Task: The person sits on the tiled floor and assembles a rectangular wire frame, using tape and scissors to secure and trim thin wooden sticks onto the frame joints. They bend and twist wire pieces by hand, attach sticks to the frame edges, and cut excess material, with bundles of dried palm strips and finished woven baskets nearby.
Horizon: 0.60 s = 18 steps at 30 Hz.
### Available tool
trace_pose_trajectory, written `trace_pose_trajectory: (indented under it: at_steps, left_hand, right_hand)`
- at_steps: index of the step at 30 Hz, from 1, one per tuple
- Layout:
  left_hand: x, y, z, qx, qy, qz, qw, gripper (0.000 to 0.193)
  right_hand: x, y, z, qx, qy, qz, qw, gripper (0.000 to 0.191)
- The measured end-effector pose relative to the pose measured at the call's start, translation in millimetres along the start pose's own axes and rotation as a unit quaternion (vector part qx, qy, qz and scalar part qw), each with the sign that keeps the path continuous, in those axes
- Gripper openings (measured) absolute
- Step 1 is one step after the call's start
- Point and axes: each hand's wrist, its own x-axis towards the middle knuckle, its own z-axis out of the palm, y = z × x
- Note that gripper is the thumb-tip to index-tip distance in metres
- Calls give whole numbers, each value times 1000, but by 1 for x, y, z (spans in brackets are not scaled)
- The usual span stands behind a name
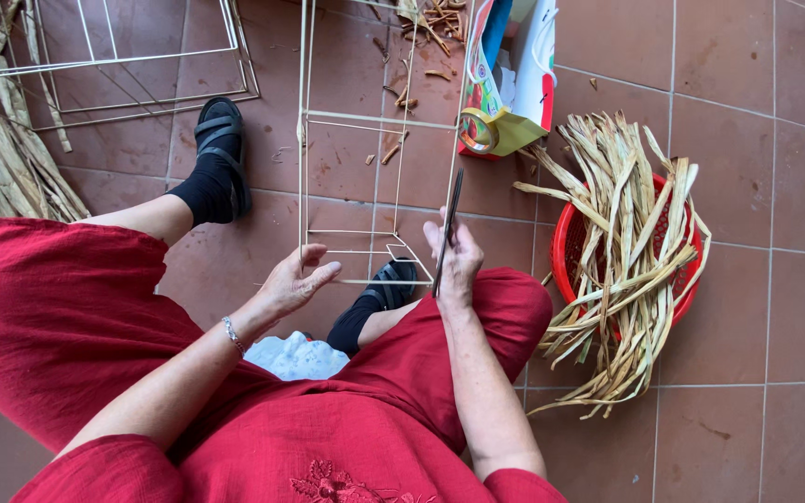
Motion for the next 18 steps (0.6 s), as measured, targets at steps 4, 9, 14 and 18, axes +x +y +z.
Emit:
trace_pose_trajectory:
  at_steps: [4, 9, 14, 18]
  left_hand:
    - [8, 7, -6, -19, 24, 29, 999, 47]
    - [34, 38, -19, -22, 85, 103, 991, 37]
    - [82, 66, -35, 21, 123, 158, 980, 27]
    - [126, 83, -56, 53, 134, 146, 979, 34]
  right_hand:
    - [30, -17, 21, 17, -1, -2, 1000, 46]
    - [64, -34, 48, 24, -14, -63, 998, 45]
    - [109, -46, 71, 18, 4, -60, 998, 34]
    - [146, -55, 88, 15, -52, -49, 997, 30]
